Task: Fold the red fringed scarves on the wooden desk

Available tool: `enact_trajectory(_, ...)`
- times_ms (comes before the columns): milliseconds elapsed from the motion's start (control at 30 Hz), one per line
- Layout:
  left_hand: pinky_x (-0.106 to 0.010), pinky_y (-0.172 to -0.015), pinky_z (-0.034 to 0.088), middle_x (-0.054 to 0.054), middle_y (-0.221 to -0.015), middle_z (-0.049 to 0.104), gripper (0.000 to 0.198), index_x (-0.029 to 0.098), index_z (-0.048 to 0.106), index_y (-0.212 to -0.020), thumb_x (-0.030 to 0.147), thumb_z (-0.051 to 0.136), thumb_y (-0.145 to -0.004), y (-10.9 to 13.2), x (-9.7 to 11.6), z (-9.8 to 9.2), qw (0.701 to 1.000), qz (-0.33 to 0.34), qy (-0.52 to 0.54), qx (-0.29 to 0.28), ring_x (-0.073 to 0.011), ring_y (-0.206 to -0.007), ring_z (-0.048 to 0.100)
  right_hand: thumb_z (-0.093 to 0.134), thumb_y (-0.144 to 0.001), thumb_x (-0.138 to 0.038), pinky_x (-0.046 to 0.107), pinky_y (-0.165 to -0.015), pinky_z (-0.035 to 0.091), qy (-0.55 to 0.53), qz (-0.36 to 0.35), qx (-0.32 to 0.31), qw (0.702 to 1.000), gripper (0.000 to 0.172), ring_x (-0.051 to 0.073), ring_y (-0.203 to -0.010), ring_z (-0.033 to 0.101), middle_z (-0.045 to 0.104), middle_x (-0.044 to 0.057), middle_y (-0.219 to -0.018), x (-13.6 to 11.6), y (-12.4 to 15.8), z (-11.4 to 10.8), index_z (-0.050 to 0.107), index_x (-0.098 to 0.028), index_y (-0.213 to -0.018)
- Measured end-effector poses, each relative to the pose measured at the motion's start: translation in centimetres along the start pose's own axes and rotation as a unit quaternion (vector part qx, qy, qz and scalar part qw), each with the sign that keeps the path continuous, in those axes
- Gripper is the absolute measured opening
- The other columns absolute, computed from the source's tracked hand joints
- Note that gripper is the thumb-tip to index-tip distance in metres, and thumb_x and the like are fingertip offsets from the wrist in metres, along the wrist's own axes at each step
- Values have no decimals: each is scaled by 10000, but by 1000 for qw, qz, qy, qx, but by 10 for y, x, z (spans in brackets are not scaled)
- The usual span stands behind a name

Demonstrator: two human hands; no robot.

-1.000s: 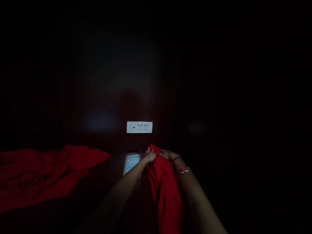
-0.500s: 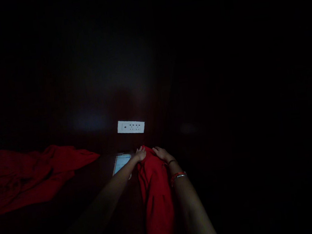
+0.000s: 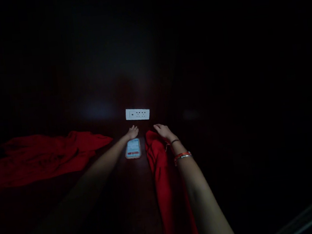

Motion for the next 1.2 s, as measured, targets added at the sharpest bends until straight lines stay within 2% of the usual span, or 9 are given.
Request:
enact_trajectory(133, -446, -943, 183, -152, -1273, 329, 412, 74, 399, -1155, 181, 174, -827, 45, -35, -29, 998, -57, 1, -3, -252, -1218, 162, 297, -831, -406, 234, -893, 299, -9, -71, -23, 997, 424, 149, -1061, 444, 510, 52, -1141, -59, 19, 17, 502, -161, -1109)
enact_trajectory(300, -382, -969, 173, -155, -1310, 259, 474, 41, 295, -1226, 273, 114, -854, 135, -86, -45, 993, -120, -3, 8, -225, -1225, 140, 293, -834, -386, 229, -854, 335, -21, -165, -53, 985, 404, 149, -1015, 481, 546, 55, -1090, -128, 62, 81, 512, -160, -1089)
enact_trajectory(500, -374, -953, 228, -143, -1333, 206, 502, 86, 295, -1241, 377, 197, -844, 263, -135, -26, 984, -173, -19, 21, -243, -1219, 165, 322, -827, -356, 263, -894, 309, -41, -221, -68, 972, 417, 161, -1052, 445, 508, 106, -1130, -184, 124, 168, 469, -105, -1126)
enact_trajectory(633, -371, -945, 255, -126, -1303, 285, 449, 119, 369, -1198, 355, 251, -835, 300, -141, -14, 989, -131, -46, 50, -226, -1205, 221, 367, -811, -321, 296, -916, 287, -19, -250, -74, 965, 404, 175, -1067, 420, 503, 138, -1123, -192, 149, 193, 470, -78, -1117)
enact_trajectory(733, -398, -918, 292, -118, -1272, 333, 416, 146, 408, -1166, 349, 281, -825, 294, -137, -16, 989, -122, -23, 81, -233, -1179, 273, 390, -800, -299, 288, -904, 304, -15, -250, -77, 965, 387, 169, -1055, 429, 505, 138, -1115, -176, 154, 180, 477, -81, -1108)
enact_trajectory(867, -379, -937, 278, -126, -1185, 428, 373, 109, 464, -1100, 290, 328, -804, 259, -110, -29, 984, -82, 79, 135, -218, -1129, 345, 391, -797, -267, 249, -877, 329, -17, -195, -21, 980, 337, 154, -1021, 460, 526, 120, -1090, -129, 158, 120, 511, -92, -1060)
enact_trajectory(1033, -314, -927, 302, -86, -1070, 529, 292, 124, 539, -1000, 215, 358, -788, 194, -43, -34, 979, -13, 160, 123, -181, -1040, 437, 392, -781, -251, 285, -770, 401, 23, 62, 66, 996, 300, 198, -893, 540, 593, 117, -949, -39, 183, 46, 531, -140, -1022)
enact_trajectory(1100, -286, -902, 329, -73, -1035, 555, 258, 138, 563, -962, 194, 396, -773, 165, -12, -29, 975, 5, 196, 105, -172, -1002, 469, 414, -758, -248, 289, -726, 429, -25, 125, 59, 990, 310, 203, -856, 556, 603, 108, -919, -19, 194, 41, 526, -156, -1033)
enact_trajectory(1200, -250, -821, 393, -54, -964, 589, 229, 155, 571, -941, 174, 432, -760, 125, 30, -17, 964, 8, 255, 79, -155, -906, 531, 395, -750, -242, 269, -630, 480, -219, 169, 21, 961, 379, 166, -795, 576, 579, 82, -976, -11, 197, 62, 452, -165, -1116)
Point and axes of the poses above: each hand's wrist, its own y-axis away from the middle knuckle, its own z-axis out of the palm, x = y × z, the point moved 9 cm from there along -y, towards the middle knuckle
